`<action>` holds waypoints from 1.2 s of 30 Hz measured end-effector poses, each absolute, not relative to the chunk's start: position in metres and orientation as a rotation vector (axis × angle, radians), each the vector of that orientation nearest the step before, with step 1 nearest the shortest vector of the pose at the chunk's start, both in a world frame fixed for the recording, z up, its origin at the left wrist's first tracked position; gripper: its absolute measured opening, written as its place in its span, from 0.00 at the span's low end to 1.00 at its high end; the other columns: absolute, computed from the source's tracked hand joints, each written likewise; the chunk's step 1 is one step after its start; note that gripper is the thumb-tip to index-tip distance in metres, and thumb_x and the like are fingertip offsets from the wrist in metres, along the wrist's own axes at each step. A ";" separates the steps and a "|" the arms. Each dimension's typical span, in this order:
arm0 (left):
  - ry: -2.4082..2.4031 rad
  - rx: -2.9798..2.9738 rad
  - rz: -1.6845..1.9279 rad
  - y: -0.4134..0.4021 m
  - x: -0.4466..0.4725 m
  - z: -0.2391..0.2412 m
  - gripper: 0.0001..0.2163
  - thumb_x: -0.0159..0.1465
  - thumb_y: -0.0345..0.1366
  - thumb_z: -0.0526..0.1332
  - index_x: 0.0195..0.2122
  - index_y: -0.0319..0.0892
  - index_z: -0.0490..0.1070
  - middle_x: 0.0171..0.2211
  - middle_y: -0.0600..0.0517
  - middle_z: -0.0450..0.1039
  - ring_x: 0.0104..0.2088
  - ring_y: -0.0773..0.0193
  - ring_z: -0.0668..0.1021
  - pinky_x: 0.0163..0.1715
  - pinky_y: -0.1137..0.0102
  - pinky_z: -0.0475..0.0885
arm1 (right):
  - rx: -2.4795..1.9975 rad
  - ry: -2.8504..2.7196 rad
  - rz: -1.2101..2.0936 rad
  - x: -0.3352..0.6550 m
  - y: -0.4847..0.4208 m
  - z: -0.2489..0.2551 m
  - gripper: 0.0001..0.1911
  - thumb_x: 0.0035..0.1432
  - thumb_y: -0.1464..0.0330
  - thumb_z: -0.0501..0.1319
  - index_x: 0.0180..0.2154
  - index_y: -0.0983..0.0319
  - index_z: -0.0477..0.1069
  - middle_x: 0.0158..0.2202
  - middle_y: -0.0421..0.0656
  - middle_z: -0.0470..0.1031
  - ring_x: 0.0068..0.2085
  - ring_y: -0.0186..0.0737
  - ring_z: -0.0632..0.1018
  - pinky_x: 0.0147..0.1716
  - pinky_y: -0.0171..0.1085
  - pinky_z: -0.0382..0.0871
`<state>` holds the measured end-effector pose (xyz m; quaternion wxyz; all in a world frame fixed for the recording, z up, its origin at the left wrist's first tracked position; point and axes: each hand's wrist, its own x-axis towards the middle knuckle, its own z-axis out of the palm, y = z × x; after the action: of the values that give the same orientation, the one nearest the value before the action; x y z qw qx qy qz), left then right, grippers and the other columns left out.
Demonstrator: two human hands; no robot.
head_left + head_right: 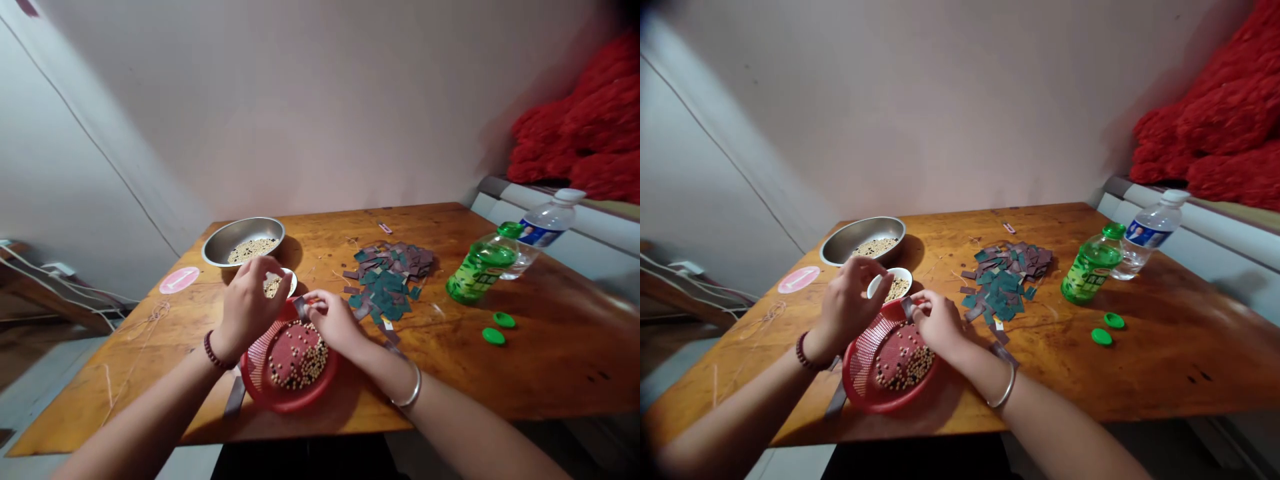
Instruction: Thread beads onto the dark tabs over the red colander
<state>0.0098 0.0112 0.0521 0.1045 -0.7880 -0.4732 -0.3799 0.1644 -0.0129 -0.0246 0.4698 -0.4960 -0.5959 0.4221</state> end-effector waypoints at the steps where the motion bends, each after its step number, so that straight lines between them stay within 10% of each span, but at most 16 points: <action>1: -1.397 -2.350 -0.986 0.023 0.017 0.058 0.08 0.62 0.41 0.58 0.38 0.43 0.65 0.35 0.51 0.74 0.36 0.63 0.74 0.36 0.69 0.68 | -1.245 -1.498 1.014 0.164 -0.015 -0.023 0.10 0.53 0.69 0.58 0.38 0.61 0.73 0.30 0.43 0.79 0.31 0.38 0.79 0.31 0.34 0.70; 12: -1.563 -2.696 0.245 0.194 0.075 0.020 0.08 0.57 0.39 0.62 0.37 0.45 0.75 0.34 0.52 0.77 0.35 0.67 0.77 0.36 0.75 0.68 | -1.209 -1.578 0.967 0.158 -0.019 -0.029 0.08 0.55 0.66 0.57 0.36 0.58 0.74 0.30 0.41 0.79 0.30 0.37 0.78 0.31 0.33 0.69; 18: -1.501 -2.744 0.305 0.205 0.077 0.001 0.14 0.64 0.44 0.56 0.42 0.38 0.70 0.41 0.49 0.72 0.41 0.64 0.75 0.43 0.63 0.72 | -1.260 -1.582 0.928 0.157 -0.016 -0.030 0.09 0.55 0.68 0.57 0.37 0.58 0.74 0.30 0.40 0.79 0.32 0.37 0.78 0.32 0.33 0.69; 36: -0.984 -3.005 0.189 0.157 0.151 0.005 0.07 0.57 0.34 0.59 0.34 0.48 0.76 0.33 0.54 0.77 0.33 0.67 0.77 0.32 0.76 0.66 | -1.344 -1.635 0.837 0.162 -0.018 -0.020 0.09 0.56 0.64 0.58 0.37 0.58 0.74 0.31 0.43 0.79 0.32 0.40 0.78 0.30 0.33 0.66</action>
<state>0.1506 0.1566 0.0050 -0.0130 -0.9486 -0.3106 0.0598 0.1621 -0.0175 -0.0199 0.4196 -0.5359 -0.6521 0.3338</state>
